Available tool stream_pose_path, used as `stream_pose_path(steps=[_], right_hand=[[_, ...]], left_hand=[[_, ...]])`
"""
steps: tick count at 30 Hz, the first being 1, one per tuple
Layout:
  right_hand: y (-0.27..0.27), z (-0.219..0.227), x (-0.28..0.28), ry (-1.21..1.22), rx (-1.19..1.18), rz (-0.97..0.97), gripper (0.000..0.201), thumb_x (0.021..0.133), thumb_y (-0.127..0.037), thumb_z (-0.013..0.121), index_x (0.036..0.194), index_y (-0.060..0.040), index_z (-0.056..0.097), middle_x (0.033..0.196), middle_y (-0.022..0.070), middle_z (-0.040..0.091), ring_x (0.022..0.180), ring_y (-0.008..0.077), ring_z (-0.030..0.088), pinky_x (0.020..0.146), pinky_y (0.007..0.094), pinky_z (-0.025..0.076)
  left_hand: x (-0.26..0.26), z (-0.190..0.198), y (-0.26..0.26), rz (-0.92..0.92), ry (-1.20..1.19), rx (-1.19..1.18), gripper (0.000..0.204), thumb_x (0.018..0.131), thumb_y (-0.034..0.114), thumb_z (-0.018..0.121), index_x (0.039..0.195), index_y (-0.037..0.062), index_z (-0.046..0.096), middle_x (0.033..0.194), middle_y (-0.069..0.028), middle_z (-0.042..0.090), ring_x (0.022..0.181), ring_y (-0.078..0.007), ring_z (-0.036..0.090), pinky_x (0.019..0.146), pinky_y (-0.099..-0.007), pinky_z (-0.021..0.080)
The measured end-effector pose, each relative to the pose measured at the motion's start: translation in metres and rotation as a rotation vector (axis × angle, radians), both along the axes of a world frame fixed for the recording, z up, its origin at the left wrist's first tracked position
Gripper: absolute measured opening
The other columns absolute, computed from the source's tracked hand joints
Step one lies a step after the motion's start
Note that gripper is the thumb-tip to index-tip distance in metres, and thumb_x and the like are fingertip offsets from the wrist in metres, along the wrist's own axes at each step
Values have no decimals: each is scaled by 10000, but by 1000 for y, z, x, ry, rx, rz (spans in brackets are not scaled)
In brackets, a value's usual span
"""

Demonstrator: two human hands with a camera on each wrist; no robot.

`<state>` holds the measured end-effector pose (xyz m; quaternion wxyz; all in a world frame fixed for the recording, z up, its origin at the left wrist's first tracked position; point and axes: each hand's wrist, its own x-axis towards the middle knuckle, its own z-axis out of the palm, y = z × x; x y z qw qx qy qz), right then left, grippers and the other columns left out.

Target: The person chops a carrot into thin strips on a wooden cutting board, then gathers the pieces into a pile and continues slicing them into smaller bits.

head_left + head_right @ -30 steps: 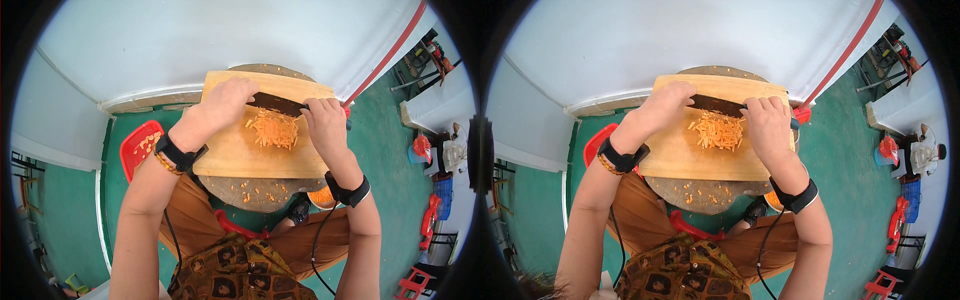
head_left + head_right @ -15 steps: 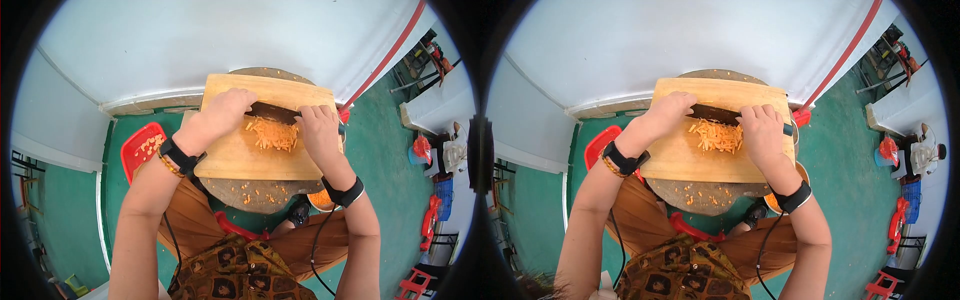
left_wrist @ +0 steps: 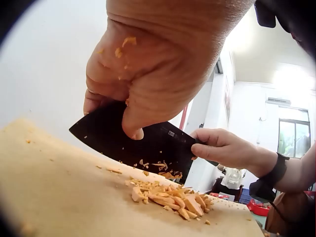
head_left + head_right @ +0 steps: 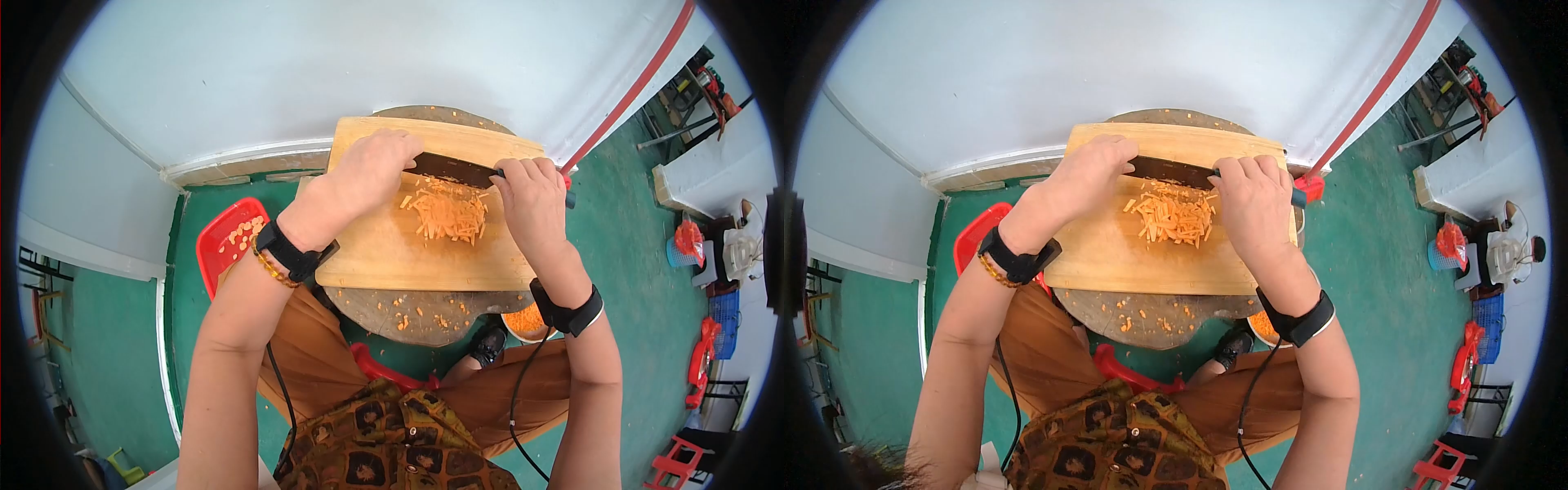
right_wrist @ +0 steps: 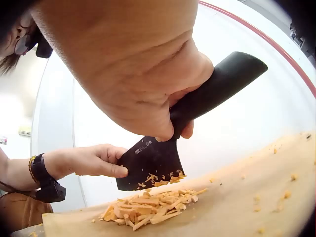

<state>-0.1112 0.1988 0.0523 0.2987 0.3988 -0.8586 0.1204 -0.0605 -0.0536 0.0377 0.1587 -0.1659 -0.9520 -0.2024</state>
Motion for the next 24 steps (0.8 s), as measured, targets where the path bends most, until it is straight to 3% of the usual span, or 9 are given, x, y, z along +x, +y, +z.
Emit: stream_pose_path(steps=[4,7,10,13,19,24], right_hand=[[0,-15,-7,-44,-1,5,156,777,-174,733,857,-110,614,787,38,620,846,261,564,734,412,434],[0,-3,-4,-33,-7,-11,149,780,-178,731,839,-108,613,789,37,623,850,262,566,737,410,435],[0,-6,-7,-31,-10,-16,142,785,-180,729,825,-108,613,787,36,624,855,263,569,743,408,437],[0,-18,-13,-44,-2,-31,138,789,-179,727,822,-109,614,791,35,625,859,265,570,745,406,439],[2,-6,-14,-40,-13,-32,137,799,-182,720,847,-108,616,819,35,633,868,270,571,751,412,439],[0,-15,-17,-54,-2,-54,135,799,-181,720,851,-107,620,817,35,632,869,271,570,758,417,436]], left_hand=[[-2,-7,4,41,4,-65,67,829,-11,565,824,-20,499,861,-206,594,861,-419,581,738,-467,494],[-4,-6,3,32,-97,166,71,829,-19,566,824,-20,495,852,-201,588,866,-417,577,737,-469,490],[-4,7,1,5,4,-19,65,832,-22,563,828,-21,498,861,-197,596,886,-412,581,747,-474,490],[-6,0,6,58,-71,-56,57,829,-39,551,840,-20,498,867,-203,602,897,-410,583,750,-467,490],[-9,4,3,7,87,-4,64,824,-58,539,852,-13,504,874,-224,602,882,-421,587,720,-461,497],[-16,-6,3,22,-19,55,69,808,-32,524,837,13,568,833,-198,621,857,-408,607,740,-481,500]])
